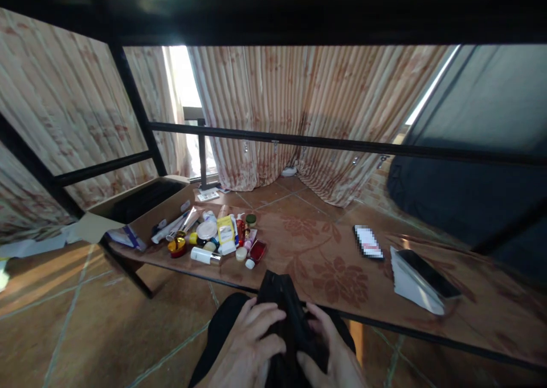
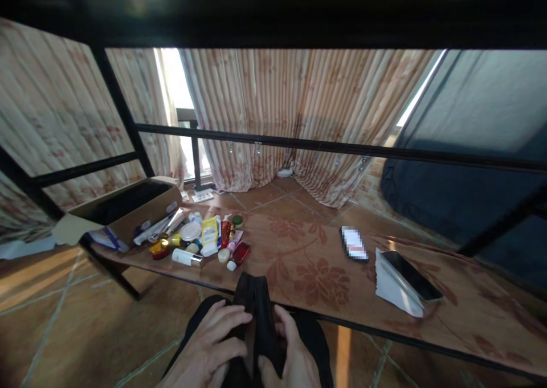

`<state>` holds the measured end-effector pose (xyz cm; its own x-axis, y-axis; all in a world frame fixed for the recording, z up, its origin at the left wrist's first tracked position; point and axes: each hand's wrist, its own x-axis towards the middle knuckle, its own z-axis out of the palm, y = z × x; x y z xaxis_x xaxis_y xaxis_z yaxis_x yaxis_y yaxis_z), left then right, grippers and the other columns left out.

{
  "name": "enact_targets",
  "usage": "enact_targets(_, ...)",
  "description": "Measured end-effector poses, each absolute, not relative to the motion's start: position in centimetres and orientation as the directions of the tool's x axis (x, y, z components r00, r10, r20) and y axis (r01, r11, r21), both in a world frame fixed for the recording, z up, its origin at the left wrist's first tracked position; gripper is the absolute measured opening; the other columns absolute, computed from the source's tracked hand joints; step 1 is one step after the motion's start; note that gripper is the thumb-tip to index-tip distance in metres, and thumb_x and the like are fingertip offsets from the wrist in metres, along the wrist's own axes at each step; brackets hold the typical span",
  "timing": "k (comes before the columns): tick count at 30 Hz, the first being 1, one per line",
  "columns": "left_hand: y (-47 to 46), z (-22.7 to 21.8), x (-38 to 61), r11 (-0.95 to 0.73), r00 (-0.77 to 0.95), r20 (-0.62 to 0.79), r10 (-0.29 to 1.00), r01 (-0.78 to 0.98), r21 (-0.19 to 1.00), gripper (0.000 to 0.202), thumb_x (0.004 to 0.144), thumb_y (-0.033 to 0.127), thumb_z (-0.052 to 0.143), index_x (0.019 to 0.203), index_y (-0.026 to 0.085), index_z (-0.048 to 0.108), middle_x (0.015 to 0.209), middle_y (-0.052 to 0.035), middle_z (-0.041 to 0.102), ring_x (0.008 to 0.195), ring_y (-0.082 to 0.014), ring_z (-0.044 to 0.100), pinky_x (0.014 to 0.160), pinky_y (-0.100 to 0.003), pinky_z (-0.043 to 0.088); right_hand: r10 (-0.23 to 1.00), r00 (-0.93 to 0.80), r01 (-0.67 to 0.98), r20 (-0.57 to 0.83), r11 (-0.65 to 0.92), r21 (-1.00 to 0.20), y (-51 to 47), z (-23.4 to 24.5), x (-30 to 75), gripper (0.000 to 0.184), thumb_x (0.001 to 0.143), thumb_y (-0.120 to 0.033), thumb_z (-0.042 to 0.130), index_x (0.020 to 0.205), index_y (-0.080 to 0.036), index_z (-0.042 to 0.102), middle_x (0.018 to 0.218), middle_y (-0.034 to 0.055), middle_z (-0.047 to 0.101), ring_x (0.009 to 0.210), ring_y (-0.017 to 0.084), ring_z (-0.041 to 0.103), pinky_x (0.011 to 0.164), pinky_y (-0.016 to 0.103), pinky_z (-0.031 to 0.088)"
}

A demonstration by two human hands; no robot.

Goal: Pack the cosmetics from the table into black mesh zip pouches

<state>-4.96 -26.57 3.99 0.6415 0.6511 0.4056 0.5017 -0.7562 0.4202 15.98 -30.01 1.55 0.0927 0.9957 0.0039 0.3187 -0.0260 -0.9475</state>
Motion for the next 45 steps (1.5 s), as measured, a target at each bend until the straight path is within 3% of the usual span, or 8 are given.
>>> enact_targets(3, -23.9, 4.9, -4.3, -0.749, 0.600, 0.448, 0.663, 0.526, 0.403, 0.036, 0.079, 0.004, 0.046, 0.096, 0.026, 0.069, 0.141, -0.0077, 0.050, 0.132, -0.0263, 0.042, 0.109, -0.054, 0.034, 0.986, 0.161, 0.323, 0.040, -0.015, -0.946, -27.9, 1.8, 16.9, 0.061, 0.070, -0.020, 0.060, 0.131, -0.026, 0.054, 0.108, 0.0066, 0.071, 0.101, 0.025, 0.067, 0.088, 0.040, 0.053)
enact_targets(6, -20.1, 6.2, -3.2, -0.731, 0.525, 0.511, 0.681, 0.532, 0.428, 0.039, 0.084, 0.003, 0.040, 0.098, 0.025, 0.069, 0.148, -0.0090, 0.041, 0.134, -0.0243, 0.040, 0.105, -0.048, 0.041, 0.961, 0.236, 0.320, 0.147, 0.066, -0.945, -25.3, 3.7, 17.3, 0.050, 0.075, -0.020, 0.056, 0.124, -0.028, 0.061, 0.112, 0.0060, 0.069, 0.105, 0.025, 0.065, 0.087, 0.038, 0.054)
enact_targets(15, -9.5, 8.7, 0.6, -0.755, 0.375, 0.656, 0.655, 0.301, 0.583, 0.029, 0.088, 0.011, 0.045, 0.096, 0.023, 0.070, 0.147, -0.0074, 0.041, 0.134, -0.0238, 0.041, 0.110, -0.044, 0.035, 0.847, 0.296, 0.513, 0.442, 0.249, -0.821, -17.1, 9.5, 18.7, 0.031, 0.085, -0.021, 0.049, 0.106, -0.028, 0.070, 0.097, 0.0053, 0.064, 0.087, 0.018, 0.062, 0.074, 0.030, 0.049)
enact_targets(26, -2.0, 2.1, 3.1, -0.387, 0.167, 0.364, 0.916, 0.133, 0.912, 0.025, 0.088, 0.027, 0.047, 0.078, 0.019, 0.068, 0.129, -0.0073, 0.055, 0.124, -0.0220, 0.049, 0.111, -0.042, 0.032, 0.928, 0.248, 0.519, 0.278, 0.115, -0.847, -8.4, 3.8, 19.4, 0.033, 0.079, -0.015, 0.048, 0.102, -0.023, 0.069, 0.099, 0.0051, 0.065, 0.088, 0.019, 0.062, 0.078, 0.032, 0.047)
enact_targets(29, -1.2, 0.8, 3.9, -0.333, 0.185, 0.304, 0.934, 0.149, 0.931, 0.014, 0.080, 0.030, 0.060, 0.087, 0.020, 0.067, 0.135, -0.0088, 0.049, 0.128, -0.0256, 0.045, 0.110, -0.044, 0.032, 0.930, 0.301, 0.500, 0.213, 0.036, -0.866, -7.1, 2.6, 19.7, 0.035, 0.076, -0.017, 0.051, 0.107, -0.023, 0.067, 0.105, 0.0051, 0.066, 0.093, 0.021, 0.061, 0.083, 0.035, 0.047)
enact_targets(33, -0.8, -0.8, 5.0, -0.274, 0.213, 0.240, 0.947, 0.149, 0.950, 0.047, 0.064, 0.010, 0.061, 0.110, 0.023, 0.058, 0.143, -0.0090, 0.038, 0.132, -0.0275, 0.041, 0.105, -0.044, 0.039, 0.910, 0.376, 0.435, 0.174, -0.007, -0.901, -6.5, 1.2, 20.4, 0.044, 0.075, -0.017, 0.051, 0.117, -0.023, 0.062, 0.112, 0.0057, 0.066, 0.098, 0.022, 0.061, 0.088, 0.038, 0.047)
enact_targets(38, -0.3, -2.2, 4.6, -0.265, 0.187, 0.229, 0.955, 0.196, 0.944, 0.056, 0.059, 0.001, 0.048, 0.110, 0.022, 0.056, 0.131, -0.0070, 0.049, 0.121, -0.0231, 0.051, 0.102, -0.041, 0.041, 0.824, 0.509, 0.390, 0.248, 0.036, -0.920, -5.9, -0.1, 23.1, 0.039, 0.074, -0.017, 0.050, 0.109, -0.022, 0.066, 0.111, 0.0059, 0.067, 0.102, 0.022, 0.062, 0.093, 0.039, 0.046)
enact_targets(45, 0.7, -3.3, 3.6, -0.293, 0.087, 0.280, 0.956, 0.234, 0.927, 0.055, 0.060, 0.002, 0.049, 0.112, 0.020, 0.056, 0.115, -0.0065, 0.061, 0.113, -0.0223, 0.056, 0.100, -0.042, 0.045, 0.770, 0.582, 0.381, 0.262, 0.027, -0.924, -5.5, -1.4, 26.1, 0.030, 0.072, -0.023, 0.053, 0.095, -0.020, 0.072, 0.096, 0.0065, 0.071, 0.092, 0.023, 0.064, 0.084, 0.037, 0.049)
